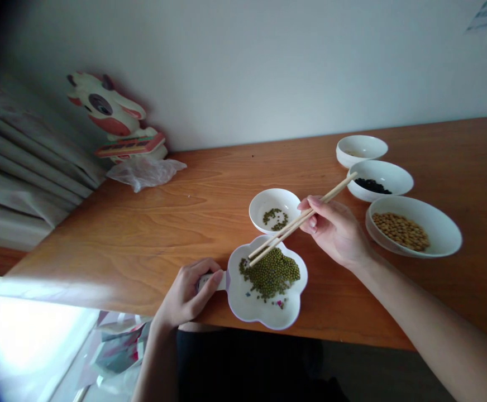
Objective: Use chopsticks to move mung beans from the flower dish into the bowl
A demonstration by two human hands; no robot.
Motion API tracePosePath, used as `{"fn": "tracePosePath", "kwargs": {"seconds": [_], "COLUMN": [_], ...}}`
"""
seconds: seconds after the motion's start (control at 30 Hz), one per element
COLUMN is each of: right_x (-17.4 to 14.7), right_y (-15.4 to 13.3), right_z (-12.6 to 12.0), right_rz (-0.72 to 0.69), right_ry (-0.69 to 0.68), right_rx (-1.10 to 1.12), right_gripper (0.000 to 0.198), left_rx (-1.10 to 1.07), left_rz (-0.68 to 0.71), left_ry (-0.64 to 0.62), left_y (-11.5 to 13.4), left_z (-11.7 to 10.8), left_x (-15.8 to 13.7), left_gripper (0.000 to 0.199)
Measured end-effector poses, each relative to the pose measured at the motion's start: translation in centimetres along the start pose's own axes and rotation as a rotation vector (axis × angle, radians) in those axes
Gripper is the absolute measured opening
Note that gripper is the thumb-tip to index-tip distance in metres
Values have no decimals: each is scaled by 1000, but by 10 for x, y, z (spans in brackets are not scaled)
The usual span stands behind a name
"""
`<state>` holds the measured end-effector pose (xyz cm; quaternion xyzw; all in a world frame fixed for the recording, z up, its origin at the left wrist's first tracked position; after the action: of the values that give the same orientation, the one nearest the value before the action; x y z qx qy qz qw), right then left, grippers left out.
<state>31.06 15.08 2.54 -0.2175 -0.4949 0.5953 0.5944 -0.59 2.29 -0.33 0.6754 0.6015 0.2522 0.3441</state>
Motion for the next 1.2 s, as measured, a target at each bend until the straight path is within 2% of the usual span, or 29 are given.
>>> {"fn": "tracePosePath", "kwargs": {"seconds": [0.3,0.5,0.67,1.07,1.2], "right_x": [-23,-38,-41,-40,-39], "right_y": [2,-3,-4,-3,1], "right_z": [6,21,31,27,17], "right_rz": [24,-33,-85,8,2], "right_ry": [-238,-577,-761,-775,-703], "right_rx": [-112,-316,-388,-499,-471], "right_gripper": [27,27,29,42,50], "left_rx": [-13,-13,-7,-3,-3], "left_rz": [0,-4,-10,2,7], "left_ry": [-13,-12,-18,-7,-1], "left_y": [3,4,4,6,7], "left_z": [-2,-1,-1,-2,-2], "left_x": [0,0,-1,-1,-1], "left_gripper": [24,24,24,24,22]}}
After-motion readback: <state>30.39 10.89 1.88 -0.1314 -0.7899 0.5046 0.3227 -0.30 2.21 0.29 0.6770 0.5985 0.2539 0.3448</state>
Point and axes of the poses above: each hand's wrist, its own x-axis towards the middle knuckle, its own z-axis out of the palm, y = z × x, the point moved 1 cm from there along x, towards the middle knuckle, and after that the axes turned 12 degrees about -z, right-handed, at the moved point
